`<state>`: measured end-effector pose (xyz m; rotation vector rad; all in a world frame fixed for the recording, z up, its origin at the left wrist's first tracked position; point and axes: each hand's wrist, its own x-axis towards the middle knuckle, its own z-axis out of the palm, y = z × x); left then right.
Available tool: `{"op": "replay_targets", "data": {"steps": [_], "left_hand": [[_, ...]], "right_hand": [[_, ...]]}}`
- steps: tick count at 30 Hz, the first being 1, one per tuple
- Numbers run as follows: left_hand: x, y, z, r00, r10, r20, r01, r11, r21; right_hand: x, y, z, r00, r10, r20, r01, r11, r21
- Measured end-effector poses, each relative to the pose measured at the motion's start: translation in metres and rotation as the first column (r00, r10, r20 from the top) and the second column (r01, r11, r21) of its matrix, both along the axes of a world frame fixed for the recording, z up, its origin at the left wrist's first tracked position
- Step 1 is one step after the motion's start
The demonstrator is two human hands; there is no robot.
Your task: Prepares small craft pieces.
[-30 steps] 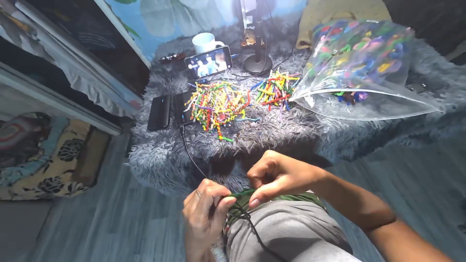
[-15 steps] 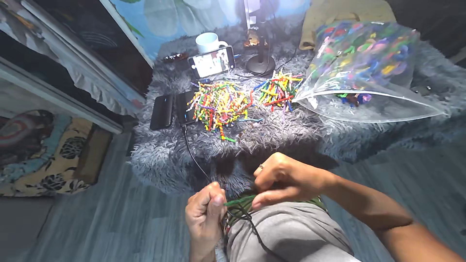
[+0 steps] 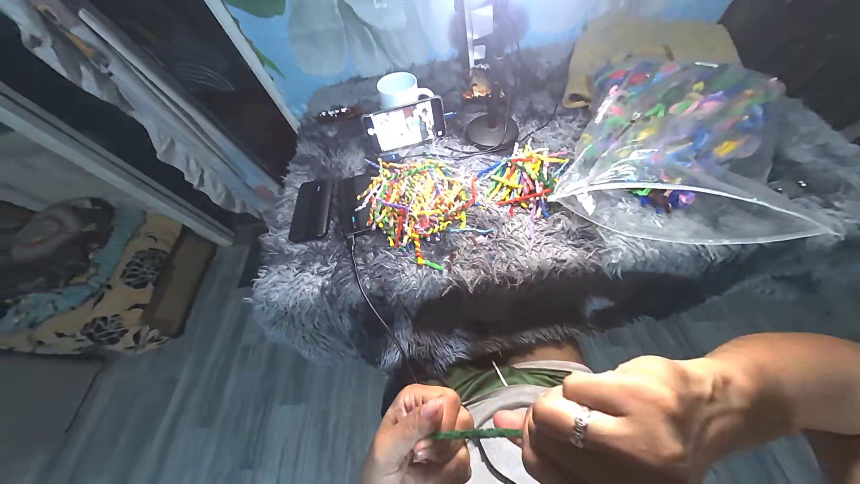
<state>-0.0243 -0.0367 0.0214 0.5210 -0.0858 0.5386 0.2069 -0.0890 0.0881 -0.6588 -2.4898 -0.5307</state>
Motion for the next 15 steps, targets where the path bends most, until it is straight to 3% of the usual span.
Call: {"op": "replay_targets", "data": {"steps": [6,15], "left_hand": [[0.001,-0.002,-0.003,0.998,-0.03,0.049,0.034,0.997,-0.075],[-0.001,-0.002,-0.008,0.998,-0.045,0.034,0.051,0.983,-0.174]], "right_hand": [[-0.002,-0.004,-0.009,0.997,-0.039,0.063,0.029,0.989,0.144],[0.002,0.018,-0.017,0.995,0.029,0.094,-0.053,0.963,0.263]]}}
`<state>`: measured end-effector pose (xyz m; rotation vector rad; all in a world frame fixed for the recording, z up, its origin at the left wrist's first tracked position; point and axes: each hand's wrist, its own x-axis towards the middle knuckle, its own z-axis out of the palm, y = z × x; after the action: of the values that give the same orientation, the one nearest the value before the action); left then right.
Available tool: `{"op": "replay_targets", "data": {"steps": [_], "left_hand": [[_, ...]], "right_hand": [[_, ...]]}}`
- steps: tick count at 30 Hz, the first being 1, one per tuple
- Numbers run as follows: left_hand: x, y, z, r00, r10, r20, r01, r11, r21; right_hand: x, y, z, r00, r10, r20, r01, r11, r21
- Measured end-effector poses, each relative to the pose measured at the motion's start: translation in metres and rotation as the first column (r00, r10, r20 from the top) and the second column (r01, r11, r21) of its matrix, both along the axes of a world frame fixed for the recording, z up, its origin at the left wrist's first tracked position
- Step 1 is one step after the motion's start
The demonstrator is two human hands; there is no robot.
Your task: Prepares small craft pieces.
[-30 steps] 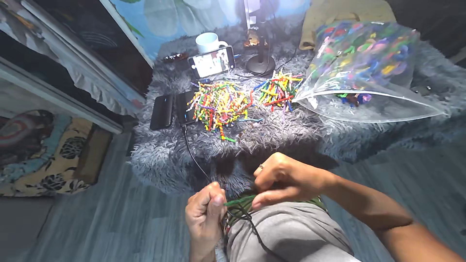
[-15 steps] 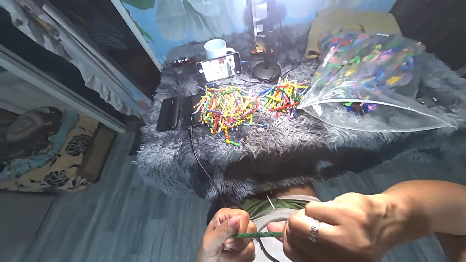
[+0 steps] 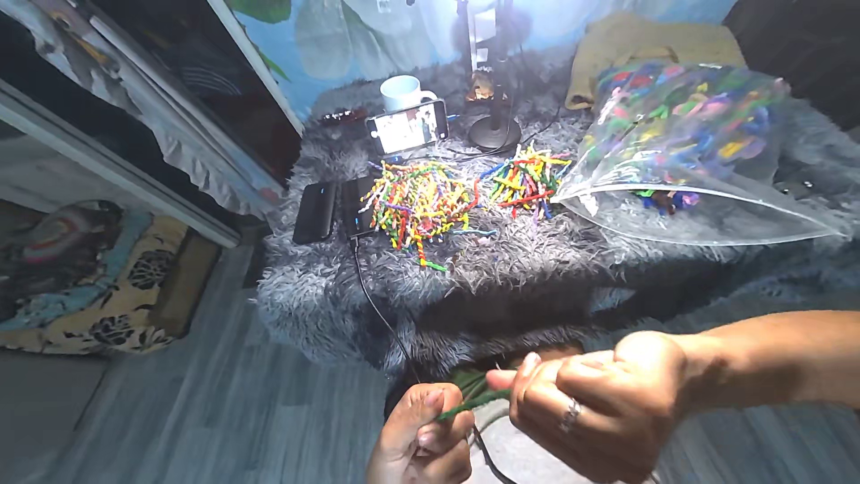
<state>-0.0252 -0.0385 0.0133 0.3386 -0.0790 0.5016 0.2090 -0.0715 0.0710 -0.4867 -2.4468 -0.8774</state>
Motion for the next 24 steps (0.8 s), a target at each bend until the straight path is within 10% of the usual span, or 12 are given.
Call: {"op": "replay_targets", "data": {"steps": [14,19,24], "left_hand": [[0.015,0.008,0.005,0.993,0.099,0.065,-0.08,0.968,-0.24],[-0.006,0.031,0.002,0.889,0.431,0.156,-0.403,0.897,-0.181],[-0.013,0.042,0.006,0.758,0.645,0.098,-0.61,0.753,-0.246]], "right_hand": [[0.025,0.048,0.003,0.998,-0.032,0.045,0.025,0.99,0.136],[0.081,0.087,-0.006,0.928,-0.305,-0.214,0.319,0.947,0.029],[0.139,0.135,-0.023,0.383,-0.917,-0.11,0.761,0.381,-0.526]]}}
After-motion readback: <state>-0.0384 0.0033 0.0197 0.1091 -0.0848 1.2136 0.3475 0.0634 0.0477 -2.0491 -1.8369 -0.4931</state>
